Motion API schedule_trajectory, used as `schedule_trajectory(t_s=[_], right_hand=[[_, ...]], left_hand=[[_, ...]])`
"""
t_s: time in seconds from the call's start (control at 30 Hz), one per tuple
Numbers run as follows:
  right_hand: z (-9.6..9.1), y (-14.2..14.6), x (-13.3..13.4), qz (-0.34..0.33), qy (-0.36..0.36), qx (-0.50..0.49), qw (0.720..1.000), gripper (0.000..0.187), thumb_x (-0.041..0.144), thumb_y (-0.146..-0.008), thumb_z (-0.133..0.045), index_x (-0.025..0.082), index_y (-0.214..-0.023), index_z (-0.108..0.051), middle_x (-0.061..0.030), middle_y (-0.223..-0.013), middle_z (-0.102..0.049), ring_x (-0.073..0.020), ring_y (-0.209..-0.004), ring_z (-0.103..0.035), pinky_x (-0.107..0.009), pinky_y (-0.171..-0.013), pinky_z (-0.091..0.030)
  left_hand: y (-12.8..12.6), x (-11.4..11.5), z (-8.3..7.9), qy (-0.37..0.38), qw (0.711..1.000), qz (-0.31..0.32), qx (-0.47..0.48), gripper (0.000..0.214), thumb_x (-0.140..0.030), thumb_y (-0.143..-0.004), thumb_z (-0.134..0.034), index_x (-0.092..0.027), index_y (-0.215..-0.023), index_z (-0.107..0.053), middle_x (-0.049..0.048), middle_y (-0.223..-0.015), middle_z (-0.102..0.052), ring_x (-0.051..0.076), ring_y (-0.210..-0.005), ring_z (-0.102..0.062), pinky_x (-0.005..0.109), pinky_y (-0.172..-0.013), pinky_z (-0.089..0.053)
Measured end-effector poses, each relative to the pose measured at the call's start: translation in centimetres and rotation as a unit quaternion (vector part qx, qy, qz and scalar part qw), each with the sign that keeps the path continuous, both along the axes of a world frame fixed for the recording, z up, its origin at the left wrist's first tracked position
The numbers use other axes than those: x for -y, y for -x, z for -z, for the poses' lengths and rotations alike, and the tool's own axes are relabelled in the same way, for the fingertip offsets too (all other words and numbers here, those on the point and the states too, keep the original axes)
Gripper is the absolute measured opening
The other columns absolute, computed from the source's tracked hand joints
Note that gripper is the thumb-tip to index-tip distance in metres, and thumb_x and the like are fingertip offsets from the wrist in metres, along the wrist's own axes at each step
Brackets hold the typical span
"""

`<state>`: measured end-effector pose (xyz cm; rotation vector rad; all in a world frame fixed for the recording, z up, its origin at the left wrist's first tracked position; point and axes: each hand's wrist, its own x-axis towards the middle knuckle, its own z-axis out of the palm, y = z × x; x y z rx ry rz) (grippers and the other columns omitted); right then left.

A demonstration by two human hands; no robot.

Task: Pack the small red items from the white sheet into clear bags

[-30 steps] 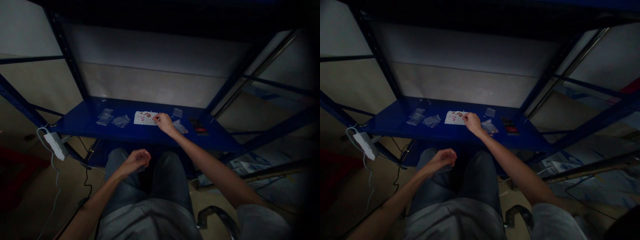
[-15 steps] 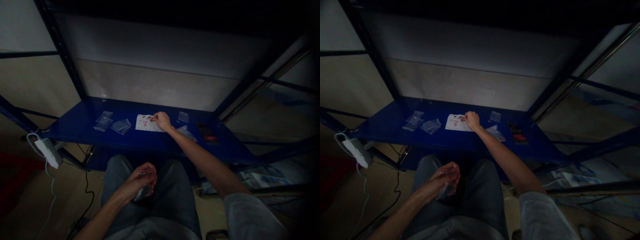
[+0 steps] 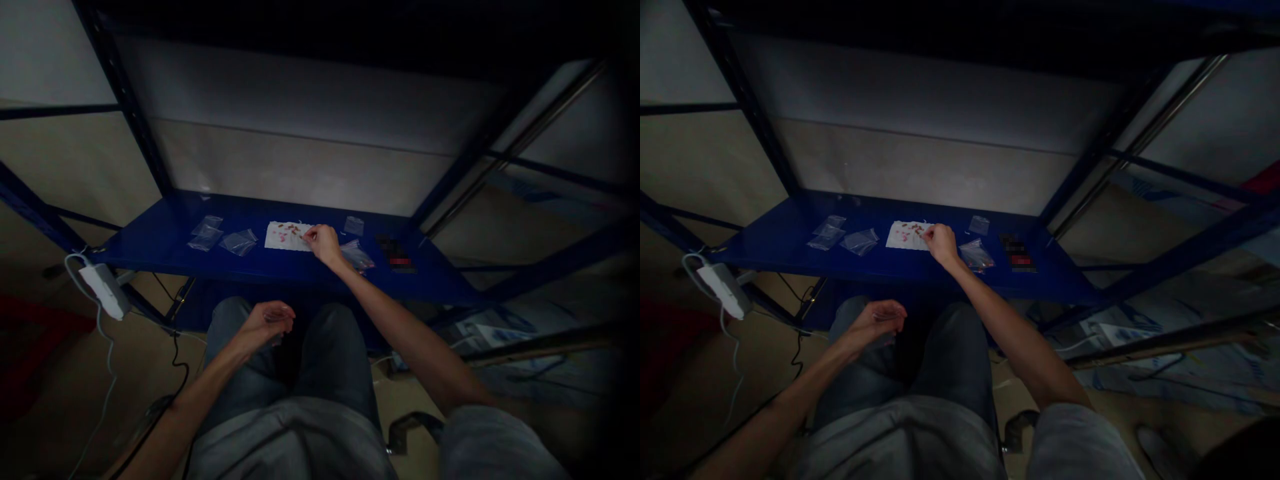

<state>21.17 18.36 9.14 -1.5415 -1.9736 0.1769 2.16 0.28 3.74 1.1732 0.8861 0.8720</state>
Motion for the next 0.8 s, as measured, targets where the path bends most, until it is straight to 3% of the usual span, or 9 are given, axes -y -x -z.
schedule_trajectory(t_s=[0.13, 0.23, 0.3, 0.43, 0.57, 0.8], right_hand=[[0.6, 0.2, 11.7, -0.124, 0.008, -0.125, 0.984, 0.008, 0.024, -0.08, -0.068, 0.018, -0.076, -0.073, -0.0025, -0.074, -0.068, -0.0143, -0.066, -0.058, -0.025, -0.062, -0.04], [2.6, 0.6, 19.3, -0.126, 0.045, -0.187, 0.973, 0.008, 0.019, -0.08, -0.067, 0.019, -0.074, -0.072, -0.0018, -0.073, -0.065, -0.0134, -0.064, -0.057, -0.025, -0.059, -0.04], [4.0, 0.7, 22.2, -0.114, 0.059, -0.187, 0.974, 0.008, 0.015, -0.079, -0.067, 0.019, -0.073, -0.071, -0.0016, -0.072, -0.064, -0.0133, -0.063, -0.057, -0.025, -0.058, -0.04], [4.8, 0.2, 23.3, -0.114, 0.043, -0.134, 0.983, 0.015, 0.008, -0.079, -0.064, 0.02, -0.072, -0.07, -0.0017, -0.073, -0.062, -0.0144, -0.068, -0.057, -0.026, -0.061, -0.04], [4.1, -0.7, 22.4, -0.141, 0.019, -0.123, 0.982, 0.015, 0.009, -0.082, -0.064, 0.02, -0.073, -0.07, -0.0021, -0.074, -0.062, -0.0158, -0.073, -0.057, -0.026, -0.065, -0.041], [5.1, -1.0, 22.4, -0.181, 0.084, -0.149, 0.968, 0.014, 0.011, -0.084, -0.062, 0.02, -0.076, -0.069, -0.0017, -0.079, -0.062, -0.0143, -0.074, -0.059, -0.025, -0.066, -0.042]], left_hand=[[-0.3, 0.1, 0.1, -0.054, 0.995, -0.005, -0.08, 0.023, -0.028, -0.069, -0.073, -0.013, -0.084, -0.067, 0.0018, -0.073, -0.062, 0.011, -0.063, -0.054, 0.018, -0.05, -0.036], [-1.1, 1.0, 0.9, -0.076, 0.993, 0.042, -0.083, 0.017, -0.025, -0.067, -0.072, -0.012, -0.075, -0.064, -0.0019, -0.065, -0.056, 0.008, -0.055, -0.048, 0.018, -0.047, -0.032], [-1.5, 1.8, 1.4, -0.071, 0.991, 0.086, -0.076, 0.016, -0.024, -0.067, -0.071, -0.012, -0.067, -0.06, -0.0058, -0.056, -0.048, 0.006, -0.049, -0.041, 0.018, -0.045, -0.029], [-1.6, 2.8, 1.8, -0.049, 0.986, 0.147, -0.07, 0.018, -0.025, -0.066, -0.072, -0.011, -0.073, -0.063, -0.0041, -0.058, -0.053, 0.007, -0.05, -0.044, 0.019, -0.047, -0.031], [-1.7, 2.5, 1.9, -0.041, 0.987, 0.15, -0.05, 0.021, -0.026, -0.065, -0.074, -0.01, -0.076, -0.064, 0.0011, -0.066, -0.061, 0.01, -0.058, -0.054, 0.021, -0.054, -0.038], [-2.3, 1.9, 2.9, -0.02, 0.987, 0.158, -0.034, 0.024, -0.03, -0.066, -0.075, -0.011, -0.074, -0.061, -0.0008, -0.063, -0.058, 0.008, -0.053, -0.05, 0.019, -0.047, -0.037]])
